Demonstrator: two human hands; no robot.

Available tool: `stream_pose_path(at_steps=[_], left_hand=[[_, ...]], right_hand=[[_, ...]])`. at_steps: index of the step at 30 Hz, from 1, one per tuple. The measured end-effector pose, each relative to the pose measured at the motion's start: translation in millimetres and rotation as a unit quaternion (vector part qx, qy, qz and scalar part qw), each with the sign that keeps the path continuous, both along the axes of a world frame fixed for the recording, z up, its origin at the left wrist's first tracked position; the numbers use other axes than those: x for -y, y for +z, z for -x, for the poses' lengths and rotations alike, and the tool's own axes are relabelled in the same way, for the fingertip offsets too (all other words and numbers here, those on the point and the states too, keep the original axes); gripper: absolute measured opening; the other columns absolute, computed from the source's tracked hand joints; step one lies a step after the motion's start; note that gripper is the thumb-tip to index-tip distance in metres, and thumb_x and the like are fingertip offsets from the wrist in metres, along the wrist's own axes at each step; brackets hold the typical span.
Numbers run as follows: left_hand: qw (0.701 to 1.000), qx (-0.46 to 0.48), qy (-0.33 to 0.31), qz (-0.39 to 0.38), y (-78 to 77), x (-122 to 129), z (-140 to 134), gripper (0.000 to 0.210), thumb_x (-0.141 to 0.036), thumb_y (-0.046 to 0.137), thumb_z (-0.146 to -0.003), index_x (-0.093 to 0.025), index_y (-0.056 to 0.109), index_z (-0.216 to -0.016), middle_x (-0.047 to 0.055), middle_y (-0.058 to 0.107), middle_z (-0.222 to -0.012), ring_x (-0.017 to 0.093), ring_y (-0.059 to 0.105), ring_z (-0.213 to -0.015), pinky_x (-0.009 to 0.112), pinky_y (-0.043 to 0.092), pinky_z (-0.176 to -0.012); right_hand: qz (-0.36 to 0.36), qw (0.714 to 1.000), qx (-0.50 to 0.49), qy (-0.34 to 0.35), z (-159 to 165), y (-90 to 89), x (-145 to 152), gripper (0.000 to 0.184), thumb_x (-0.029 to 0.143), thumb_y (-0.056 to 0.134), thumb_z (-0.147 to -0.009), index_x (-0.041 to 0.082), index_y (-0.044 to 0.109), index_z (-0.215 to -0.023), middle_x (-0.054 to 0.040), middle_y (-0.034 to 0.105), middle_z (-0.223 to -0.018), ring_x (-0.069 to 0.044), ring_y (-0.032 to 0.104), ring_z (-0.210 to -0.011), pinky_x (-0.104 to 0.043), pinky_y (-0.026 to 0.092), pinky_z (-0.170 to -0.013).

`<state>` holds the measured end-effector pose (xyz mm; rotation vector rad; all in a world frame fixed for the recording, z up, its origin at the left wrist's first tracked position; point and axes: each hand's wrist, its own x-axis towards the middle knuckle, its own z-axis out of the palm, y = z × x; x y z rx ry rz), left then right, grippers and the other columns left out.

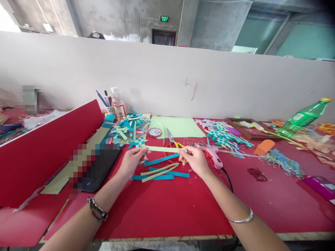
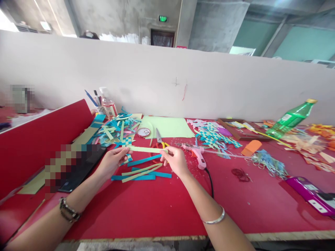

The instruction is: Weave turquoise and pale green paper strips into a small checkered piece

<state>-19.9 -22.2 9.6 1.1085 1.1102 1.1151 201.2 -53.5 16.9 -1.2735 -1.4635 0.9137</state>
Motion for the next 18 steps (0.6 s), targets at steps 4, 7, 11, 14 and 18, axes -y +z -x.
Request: stream_pose_path(at_steps=[4,7,11,14,18], left_hand=[[1.000,0.002,-0.003,0.001,-1.1,0.2,-0.1,0.036,-0.047,0.065,-0.056,-0.013,0.064,-0.068,-0.002,0.054,-0.053,0.004,0.043,-0.046,0.016,0.035,-0.048],[1.000,0.004,-0.002,0.007,-1.1,1.0,-0.5,0.037,-0.047,0.065,-0.056,-0.013,0.064,-0.070,-0.002,0.054,-0.053,0.005,0.044,-0.046,0.017,0.037,-0.049],[1.000,0.015,-0.002,0.013,-0.6,1.6,-0.8,0.035,-0.045,0.066,-0.056,-0.013,0.064,-0.069,-0.002,0.055,-0.054,0.004,0.044,-0.048,0.015,0.036,-0.049],[1.000,0.019,-0.002,0.010,0.6,1.7,-1.6,0.034,-0.045,0.066,-0.057,-0.012,0.064,-0.067,-0.002,0.054,-0.053,0.004,0.043,-0.047,0.014,0.034,-0.046],[1.000,0.020,0.001,0.005,2.9,2.3,-3.0,0.035,-0.045,0.067,-0.055,-0.012,0.064,-0.066,-0.001,0.055,-0.059,0.004,0.044,-0.048,0.016,0.035,-0.047]], right_hand=[[-0.013,0.999,-0.041,-0.015,-1.8,-0.8,-2.9,0.033,0.047,0.047,-0.075,0.016,0.051,-0.063,-0.0001,0.058,-0.056,-0.007,0.048,-0.039,-0.021,0.039,-0.042],[-0.022,0.999,-0.042,-0.026,-2.3,-3.9,-4.6,0.035,0.049,0.043,-0.077,0.017,0.048,-0.062,0.0008,0.057,-0.053,-0.007,0.047,-0.037,-0.021,0.037,-0.041],[-0.025,0.999,-0.023,-0.039,-2.3,-5.8,-4.5,0.038,0.049,0.037,-0.079,0.017,0.048,-0.062,0.0022,0.053,-0.048,-0.007,0.043,-0.033,-0.021,0.034,-0.037],[-0.045,0.996,0.032,-0.068,-2.4,-3.9,-2.8,0.039,0.048,0.036,-0.080,0.018,0.046,-0.057,0.0037,0.047,-0.041,-0.007,0.040,-0.032,-0.021,0.031,-0.037],[-0.109,0.981,0.127,-0.100,-3.9,-0.8,-0.6,0.040,0.044,0.034,-0.082,0.020,0.040,-0.051,0.0047,0.038,-0.038,-0.008,0.039,-0.037,-0.021,0.032,-0.044]])
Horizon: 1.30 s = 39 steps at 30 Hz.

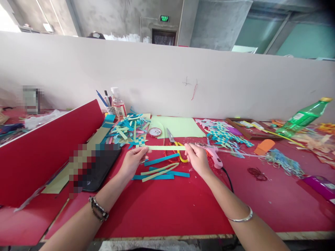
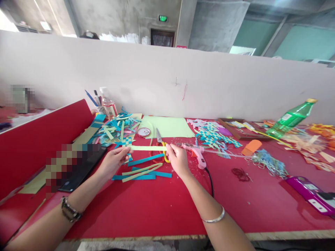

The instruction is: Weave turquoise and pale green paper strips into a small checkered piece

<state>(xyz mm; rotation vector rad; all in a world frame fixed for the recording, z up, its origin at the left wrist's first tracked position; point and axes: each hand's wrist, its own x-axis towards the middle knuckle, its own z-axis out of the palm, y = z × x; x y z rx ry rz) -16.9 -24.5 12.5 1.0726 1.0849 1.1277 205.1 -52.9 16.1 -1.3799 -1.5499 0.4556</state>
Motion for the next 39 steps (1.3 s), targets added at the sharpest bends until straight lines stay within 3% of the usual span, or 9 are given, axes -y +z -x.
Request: stream_pose_path(at_steps=[8,16,21,23,25,29,31,35,39], left_hand=[[1.000,-0.001,-0.005,0.003,-1.1,0.2,0.2,0.033,-0.045,0.066,-0.057,-0.013,0.063,-0.066,-0.003,0.053,-0.052,0.004,0.044,-0.047,0.015,0.032,-0.045],[0.995,-0.073,0.002,-0.070,0.2,-1.4,-0.5,0.034,-0.045,0.060,-0.064,-0.011,0.062,-0.065,-0.002,0.052,-0.048,0.006,0.045,-0.046,0.017,0.034,-0.047],[0.974,-0.137,0.061,-0.170,3.7,1.8,-0.6,0.041,-0.045,0.040,-0.079,-0.014,0.053,-0.103,0.001,0.057,-0.074,0.009,0.050,-0.055,0.022,0.042,-0.057],[0.947,-0.207,0.045,-0.243,7.8,12.1,-0.6,0.041,-0.042,0.030,-0.084,-0.017,0.046,-0.113,0.005,0.056,-0.090,0.012,0.054,-0.070,0.025,0.043,-0.067],[0.888,-0.315,-0.047,-0.331,11.8,27.5,-1.1,0.039,-0.039,0.027,-0.086,-0.020,0.047,-0.114,0.007,0.052,-0.106,0.016,0.052,-0.092,0.029,0.040,-0.080],[0.679,-0.488,-0.250,-0.488,10.9,54.8,-2.8,0.042,-0.045,0.035,-0.082,-0.027,0.044,-0.119,0.004,0.038,-0.130,0.022,0.038,-0.114,0.039,0.024,-0.098],[0.615,-0.516,-0.288,-0.522,4.6,58.6,-1.8,0.047,-0.049,0.035,-0.081,-0.026,0.041,-0.121,0.003,0.036,-0.133,0.022,0.034,-0.118,0.039,0.015,-0.102],[0.597,-0.553,-0.284,-0.508,-8.8,49.1,8.7,0.052,-0.052,0.031,-0.081,-0.024,0.040,-0.123,0.004,0.045,-0.127,0.021,0.034,-0.119,0.038,0.009,-0.103],[0.613,-0.585,-0.241,-0.473,-12.1,35.4,27.3,0.047,-0.048,0.033,-0.082,-0.023,0.045,-0.119,0.006,0.048,-0.124,0.023,0.037,-0.116,0.041,0.010,-0.102]], right_hand=[[-0.041,0.996,0.074,-0.009,0.3,5.8,2.6,0.039,0.040,0.032,-0.084,0.020,0.036,-0.051,0.0042,0.035,-0.041,-0.009,0.038,-0.040,-0.023,0.029,-0.046],[-0.013,0.999,0.036,-0.005,0.5,7.3,0.3,0.037,0.042,0.031,-0.084,0.021,0.037,-0.054,0.0047,0.035,-0.041,-0.009,0.037,-0.039,-0.022,0.029,-0.044],[-0.019,0.999,0.025,0.004,1.4,19.5,-0.2,0.037,0.043,0.032,-0.083,0.020,0.039,-0.056,0.0051,0.034,-0.041,-0.008,0.036,-0.038,-0.022,0.028,-0.043],[-0.018,0.999,0.031,0.011,-0.1,27.2,3.3,0.037,0.043,0.032,-0.083,0.019,0.041,-0.056,0.0054,0.034,-0.041,-0.008,0.035,-0.038,-0.021,0.027,-0.042],[-0.023,0.999,0.036,0.016,-3.1,35.8,9.4,0.037,0.043,0.032,-0.084,0.019,0.042,-0.057,0.0054,0.035,-0.041,-0.007,0.035,-0.038,-0.021,0.027,-0.041],[-0.065,0.996,0.065,0.008,-9.7,56.6,27.3,0.036,0.039,0.037,-0.083,0.018,0.041,-0.055,0.0048,0.040,-0.043,-0.006,0.037,-0.040,-0.020,0.030,-0.045],[-0.061,0.996,0.067,0.019,-10.6,67.8,37.9,0.033,0.038,0.040,-0.082,0.017,0.044,-0.056,0.0049,0.042,-0.044,-0.006,0.037,-0.040,-0.020,0.031,-0.045],[-0.011,0.996,-0.021,0.083,-6.7,81.7,57.5,0.028,0.040,0.044,-0.079,0.017,0.051,-0.065,0.0047,0.047,-0.046,-0.006,0.039,-0.038,-0.019,0.031,-0.039],[0.040,0.973,-0.162,0.158,-2.3,70.9,65.7,0.028,0.043,0.043,-0.080,0.018,0.050,-0.067,0.0057,0.045,-0.043,-0.005,0.036,-0.034,-0.019,0.026,-0.034]])
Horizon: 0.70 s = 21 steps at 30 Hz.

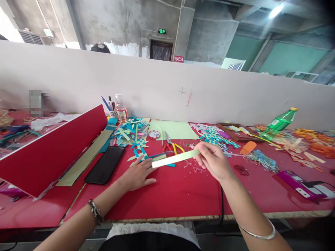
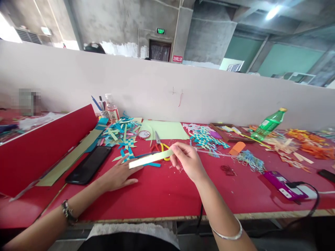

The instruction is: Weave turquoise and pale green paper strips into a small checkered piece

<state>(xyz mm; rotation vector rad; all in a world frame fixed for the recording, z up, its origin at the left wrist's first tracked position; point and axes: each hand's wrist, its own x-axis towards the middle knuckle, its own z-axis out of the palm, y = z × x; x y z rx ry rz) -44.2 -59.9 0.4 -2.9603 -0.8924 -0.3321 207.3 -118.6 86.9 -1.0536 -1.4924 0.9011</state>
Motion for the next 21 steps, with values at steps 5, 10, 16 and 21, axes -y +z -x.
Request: stream_pose_path(at_steps=[5,10,16,21], left_hand=[[0.996,0.044,0.068,0.049,5.9,-9.5,14.2,0.036,-0.038,0.040,-0.082,-0.024,0.050,-0.113,0.006,0.052,-0.117,0.024,0.040,-0.112,0.046,0.012,-0.099],[0.946,0.211,0.077,0.235,20.7,6.4,-4.8,0.036,-0.040,0.037,-0.082,-0.020,0.054,-0.107,0.007,0.055,-0.110,0.021,0.046,-0.102,0.033,0.033,-0.089],[0.822,0.259,0.024,0.507,24.2,34.4,-37.6,0.035,-0.045,0.042,-0.078,-0.014,0.058,-0.083,-0.002,0.049,-0.062,0.007,0.039,-0.051,0.018,0.032,-0.046],[0.805,0.273,0.047,0.524,21.7,33.9,-35.1,0.035,-0.045,0.042,-0.077,-0.013,0.058,-0.078,-0.005,0.038,-0.051,0.006,0.035,-0.043,0.018,0.030,-0.042]], right_hand=[[0.120,0.991,0.018,0.052,4.6,-41.5,-6.1,0.031,0.044,0.046,-0.077,0.017,0.047,-0.063,0.0056,0.047,-0.042,-0.005,0.037,-0.035,-0.018,0.027,-0.036],[0.155,0.979,0.113,0.068,16.7,-70.8,-11.4,0.029,0.041,0.045,-0.077,0.016,0.048,-0.062,0.0049,0.049,-0.045,-0.005,0.039,-0.036,-0.018,0.028,-0.038],[0.101,0.980,0.157,0.070,36.2,-64.6,-14.3,0.025,0.038,0.046,-0.076,0.016,0.052,-0.066,0.0052,0.047,-0.045,-0.005,0.040,-0.037,-0.017,0.030,-0.039],[0.066,0.984,0.153,0.068,42.2,-47.4,-20.8,0.025,0.039,0.046,-0.077,0.017,0.051,-0.067,0.0049,0.047,-0.047,-0.006,0.041,-0.038,-0.018,0.031,-0.039]])
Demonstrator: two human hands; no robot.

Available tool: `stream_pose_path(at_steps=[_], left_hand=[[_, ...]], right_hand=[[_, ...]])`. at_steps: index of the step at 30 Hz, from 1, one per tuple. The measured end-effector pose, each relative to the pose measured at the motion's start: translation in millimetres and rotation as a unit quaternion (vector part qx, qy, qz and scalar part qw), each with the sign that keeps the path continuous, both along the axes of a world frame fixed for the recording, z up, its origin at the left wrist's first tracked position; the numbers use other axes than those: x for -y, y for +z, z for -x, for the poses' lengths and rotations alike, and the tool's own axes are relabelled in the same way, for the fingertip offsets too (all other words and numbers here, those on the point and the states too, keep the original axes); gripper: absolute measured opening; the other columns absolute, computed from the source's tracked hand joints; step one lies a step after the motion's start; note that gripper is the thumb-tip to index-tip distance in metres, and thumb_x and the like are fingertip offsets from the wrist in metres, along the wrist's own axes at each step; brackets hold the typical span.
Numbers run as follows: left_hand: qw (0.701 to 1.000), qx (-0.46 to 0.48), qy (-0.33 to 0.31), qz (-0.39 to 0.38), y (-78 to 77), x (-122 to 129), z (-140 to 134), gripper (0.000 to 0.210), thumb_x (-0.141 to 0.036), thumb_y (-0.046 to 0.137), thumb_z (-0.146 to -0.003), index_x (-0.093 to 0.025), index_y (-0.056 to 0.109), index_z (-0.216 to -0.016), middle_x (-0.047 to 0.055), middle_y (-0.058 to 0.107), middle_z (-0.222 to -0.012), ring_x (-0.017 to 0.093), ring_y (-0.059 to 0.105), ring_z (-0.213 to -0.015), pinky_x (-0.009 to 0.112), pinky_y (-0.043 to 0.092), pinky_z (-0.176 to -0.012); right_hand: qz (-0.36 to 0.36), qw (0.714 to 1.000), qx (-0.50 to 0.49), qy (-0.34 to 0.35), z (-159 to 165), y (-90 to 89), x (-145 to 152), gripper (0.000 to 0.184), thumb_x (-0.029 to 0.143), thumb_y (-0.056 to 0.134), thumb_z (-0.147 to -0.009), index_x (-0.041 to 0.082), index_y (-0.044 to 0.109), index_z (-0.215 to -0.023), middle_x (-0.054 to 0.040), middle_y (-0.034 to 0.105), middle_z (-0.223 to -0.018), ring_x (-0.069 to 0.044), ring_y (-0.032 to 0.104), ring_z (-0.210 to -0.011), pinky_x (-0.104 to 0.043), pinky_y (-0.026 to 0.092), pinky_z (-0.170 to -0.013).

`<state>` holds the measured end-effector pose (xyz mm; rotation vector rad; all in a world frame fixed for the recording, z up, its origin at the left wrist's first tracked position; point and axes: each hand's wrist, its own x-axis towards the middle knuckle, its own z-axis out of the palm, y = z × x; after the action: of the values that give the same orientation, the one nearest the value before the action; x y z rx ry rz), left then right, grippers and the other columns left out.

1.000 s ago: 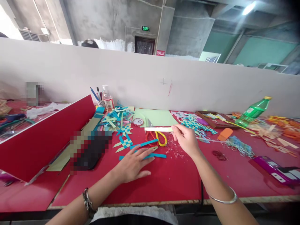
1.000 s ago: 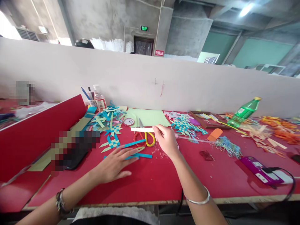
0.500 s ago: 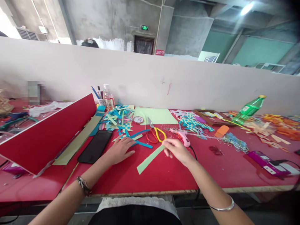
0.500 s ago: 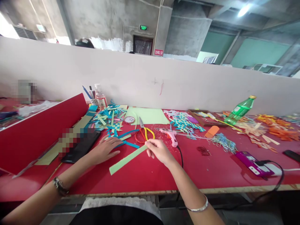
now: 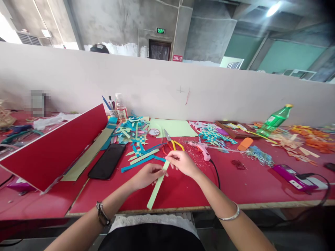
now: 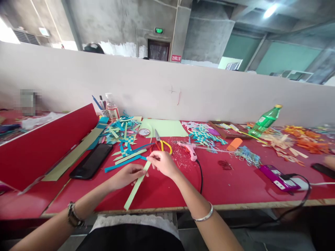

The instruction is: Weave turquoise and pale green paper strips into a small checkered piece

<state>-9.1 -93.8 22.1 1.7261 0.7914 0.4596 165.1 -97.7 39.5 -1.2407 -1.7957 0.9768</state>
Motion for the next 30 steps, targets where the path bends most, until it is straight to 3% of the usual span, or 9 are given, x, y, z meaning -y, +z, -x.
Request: stream_pose_path(at_steps=[3,5,9,11,13,17,23,27,30], left_hand=[[1.000,0.015,0.020,-0.015,2.2,-11.0,7.5,0.034,-0.045,0.044,-0.076,-0.014,0.055,-0.069,-0.005,0.039,-0.050,0.006,0.038,-0.043,0.018,0.031,-0.043],[0.998,0.025,0.053,-0.019,3.1,-23.3,11.5,0.036,-0.047,0.044,-0.075,-0.014,0.053,-0.064,-0.005,0.040,-0.049,0.006,0.039,-0.043,0.018,0.031,-0.043],[0.987,0.046,0.155,-0.022,2.9,-54.6,14.1,0.040,-0.050,0.044,-0.072,-0.012,0.058,-0.069,-0.003,0.044,-0.051,0.006,0.038,-0.044,0.019,0.031,-0.044],[0.977,0.075,0.196,-0.035,2.9,-68.6,13.1,0.039,-0.049,0.048,-0.069,-0.012,0.060,-0.068,-0.004,0.043,-0.052,0.006,0.035,-0.045,0.018,0.028,-0.044],[0.969,0.103,0.223,-0.041,2.5,-78.5,11.7,0.036,-0.048,0.052,-0.067,-0.013,0.060,-0.066,-0.004,0.042,-0.051,0.006,0.033,-0.046,0.018,0.027,-0.044],[0.962,0.126,0.238,-0.041,-4.4,-84.7,10.7,0.033,-0.046,0.056,-0.066,-0.013,0.058,-0.063,-0.005,0.040,-0.050,0.006,0.033,-0.047,0.018,0.027,-0.045],[0.952,0.170,0.256,0.002,-18.8,-80.7,13.8,0.028,-0.040,0.062,-0.063,-0.014,0.053,-0.063,-0.006,0.044,-0.054,0.005,0.036,-0.049,0.016,0.029,-0.047],[0.942,0.224,0.230,0.096,-16.1,-78.3,13.2,0.027,-0.035,0.065,-0.061,-0.016,0.054,-0.078,-0.005,0.050,-0.061,0.005,0.043,-0.050,0.016,0.033,-0.048],[0.932,0.242,0.221,0.156,-13.2,-76.2,12.6,0.029,-0.029,0.066,-0.059,-0.017,0.054,-0.083,-0.004,0.054,-0.065,0.006,0.048,-0.052,0.017,0.038,-0.051]], right_hand=[[-0.016,1.000,0.004,-0.009,-1.3,8.6,-10.5,0.029,0.041,0.037,-0.081,0.017,0.053,-0.076,0.0032,0.052,-0.053,-0.006,0.042,-0.039,-0.019,0.034,-0.041],[-0.047,0.996,0.076,-0.022,-1.4,11.6,-20.5,0.031,0.039,0.031,-0.084,0.017,0.053,-0.083,0.0015,0.056,-0.060,-0.007,0.047,-0.043,-0.020,0.038,-0.046],[-0.132,0.932,0.328,-0.077,7.7,5.3,-43.9,0.026,0.023,0.033,-0.084,0.022,0.053,-0.099,-0.0046,0.059,-0.095,-0.013,0.057,-0.076,-0.023,0.041,-0.065],[-0.138,0.911,0.378,-0.088,15.9,-2.7,-56.0,0.032,0.015,0.036,-0.081,0.023,0.050,-0.108,-0.0077,0.051,-0.111,-0.017,0.055,-0.089,-0.026,0.040,-0.070],[-0.134,0.903,0.398,-0.095,23.0,-11.0,-67.5,0.034,0.013,0.037,-0.079,0.022,0.048,-0.111,-0.0104,0.049,-0.113,-0.020,0.054,-0.091,-0.029,0.040,-0.071],[-0.138,0.898,0.405,-0.103,24.7,-24.5,-86.1,0.025,0.018,0.040,-0.080,0.018,0.053,-0.101,-0.0125,0.054,-0.101,-0.022,0.055,-0.087,-0.031,0.040,-0.070],[-0.159,0.915,0.359,-0.091,11.0,-37.8,-99.5,0.012,0.016,0.047,-0.076,0.019,0.057,-0.082,-0.0047,0.057,-0.089,-0.015,0.055,-0.082,-0.024,0.039,-0.071],[-0.187,0.924,0.310,-0.123,5.7,-34.4,-100.4,0.016,0.013,0.042,-0.077,0.019,0.055,-0.085,-0.0049,0.057,-0.088,-0.015,0.054,-0.080,-0.025,0.039,-0.070],[-0.219,0.923,0.275,-0.159,-1.6,-22.8,-96.9,0.018,0.011,0.039,-0.076,0.018,0.051,-0.087,-0.0074,0.053,-0.097,-0.017,0.050,-0.089,-0.027,0.038,-0.075]])
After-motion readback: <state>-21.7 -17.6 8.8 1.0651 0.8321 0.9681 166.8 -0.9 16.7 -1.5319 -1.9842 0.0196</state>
